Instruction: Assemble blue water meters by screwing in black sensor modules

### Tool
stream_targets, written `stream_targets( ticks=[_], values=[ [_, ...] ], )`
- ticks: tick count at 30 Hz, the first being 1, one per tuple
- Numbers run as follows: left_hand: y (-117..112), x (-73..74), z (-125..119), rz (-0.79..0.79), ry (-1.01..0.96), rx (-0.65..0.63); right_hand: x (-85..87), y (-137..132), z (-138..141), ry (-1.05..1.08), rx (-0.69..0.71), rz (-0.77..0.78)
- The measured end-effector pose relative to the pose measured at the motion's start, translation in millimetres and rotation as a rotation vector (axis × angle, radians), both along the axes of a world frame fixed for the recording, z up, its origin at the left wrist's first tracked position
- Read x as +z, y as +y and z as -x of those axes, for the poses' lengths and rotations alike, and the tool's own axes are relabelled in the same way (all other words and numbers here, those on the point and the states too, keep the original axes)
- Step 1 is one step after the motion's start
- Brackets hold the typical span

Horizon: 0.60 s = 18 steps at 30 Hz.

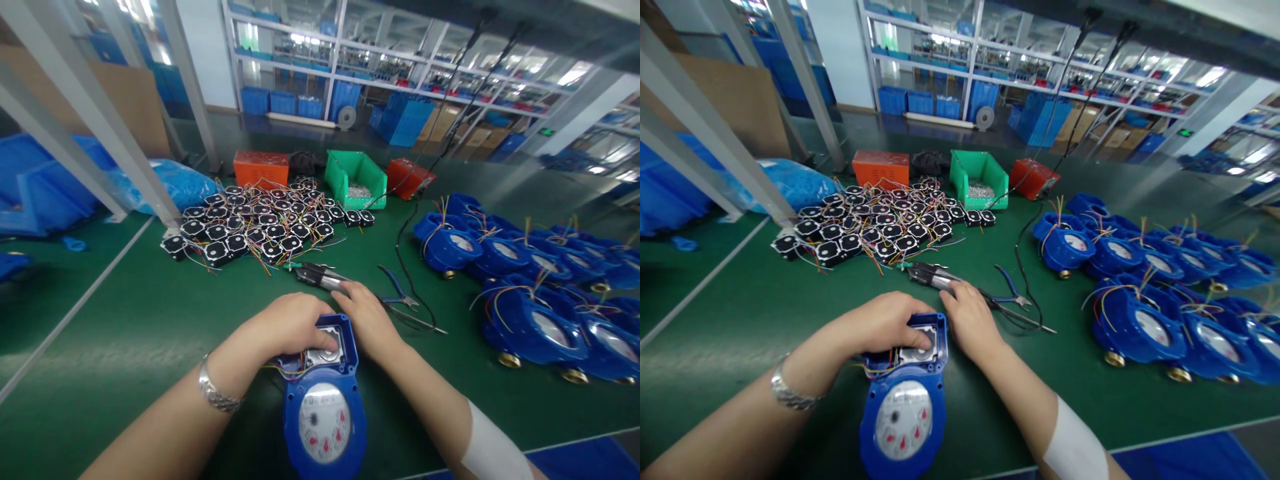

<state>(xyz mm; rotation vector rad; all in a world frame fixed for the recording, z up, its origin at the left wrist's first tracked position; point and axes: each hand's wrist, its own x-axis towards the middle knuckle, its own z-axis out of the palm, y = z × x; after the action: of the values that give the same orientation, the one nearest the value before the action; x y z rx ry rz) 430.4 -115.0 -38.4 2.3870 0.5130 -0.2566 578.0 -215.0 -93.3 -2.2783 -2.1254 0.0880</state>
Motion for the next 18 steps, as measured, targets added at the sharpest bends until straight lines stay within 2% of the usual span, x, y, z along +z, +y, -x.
stream_targets(
  ticks=[9,14,16,18],
  values=[
    [1.4,-1.7,3.0,0.036,-0.031,0.005,-2.4,34.9,-5.3,-0.083,-0.199,0.053],
    [2.7,-3.0,3.2,0.008,-0.041,-0.017,-10.2,48.9,-13.1,-0.037,-0.18,0.065],
    [2.9,-3.0,3.3,-0.008,-0.034,-0.023,-1.0,49.6,-15.3,-0.011,-0.165,0.048],
    [2.9,-2.8,3.4,-0.006,-0.034,-0.034,22.0,44.9,-17.1,0.003,-0.175,0.003]
  ],
)
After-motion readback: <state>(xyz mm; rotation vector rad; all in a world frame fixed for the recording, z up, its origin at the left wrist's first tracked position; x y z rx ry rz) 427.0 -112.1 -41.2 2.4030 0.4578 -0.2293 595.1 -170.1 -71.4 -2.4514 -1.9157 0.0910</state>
